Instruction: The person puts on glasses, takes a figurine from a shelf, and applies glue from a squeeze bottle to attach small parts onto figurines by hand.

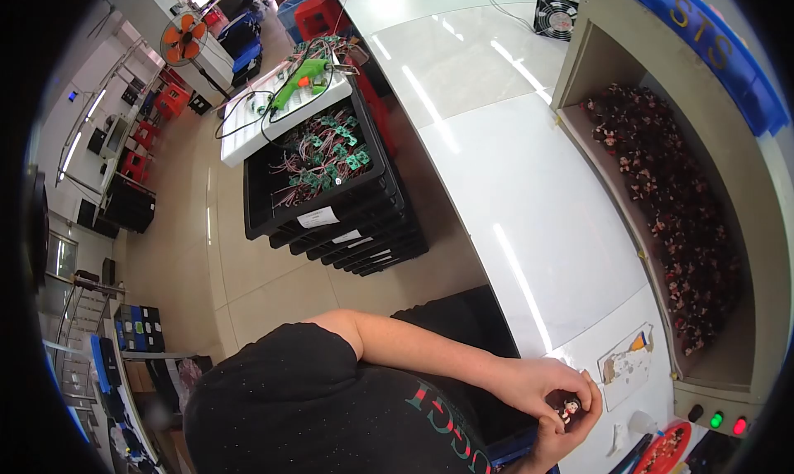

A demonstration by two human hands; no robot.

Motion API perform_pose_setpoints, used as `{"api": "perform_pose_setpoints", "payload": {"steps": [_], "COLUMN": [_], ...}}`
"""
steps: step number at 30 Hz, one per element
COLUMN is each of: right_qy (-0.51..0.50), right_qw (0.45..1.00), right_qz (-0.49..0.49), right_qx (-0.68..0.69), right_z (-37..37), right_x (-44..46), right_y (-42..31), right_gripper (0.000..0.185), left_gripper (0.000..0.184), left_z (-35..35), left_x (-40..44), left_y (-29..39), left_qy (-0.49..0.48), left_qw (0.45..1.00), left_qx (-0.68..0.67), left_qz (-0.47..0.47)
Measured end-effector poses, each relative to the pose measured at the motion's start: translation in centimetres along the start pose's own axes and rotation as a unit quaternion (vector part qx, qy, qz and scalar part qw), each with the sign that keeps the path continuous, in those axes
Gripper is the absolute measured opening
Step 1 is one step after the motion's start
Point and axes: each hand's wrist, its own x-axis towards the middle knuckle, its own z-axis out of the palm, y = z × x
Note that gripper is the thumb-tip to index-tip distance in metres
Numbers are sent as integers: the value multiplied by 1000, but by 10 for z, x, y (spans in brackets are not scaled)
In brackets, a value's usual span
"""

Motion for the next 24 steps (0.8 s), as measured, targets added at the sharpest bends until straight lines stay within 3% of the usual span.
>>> {"api": "perform_pose_setpoints", "payload": {"steps": [24], "right_qy": [-17], "right_qw": [1000], "right_qz": [-8], "right_qx": [-20], "right_z": [-1], "right_x": [-2], "right_y": [1], "right_gripper": [107], "left_gripper": [37], "left_z": [-1], "left_x": [0], "left_y": [0], "left_qy": [-7], "left_qw": [1000], "left_qx": [-2], "left_qz": [-3]}}
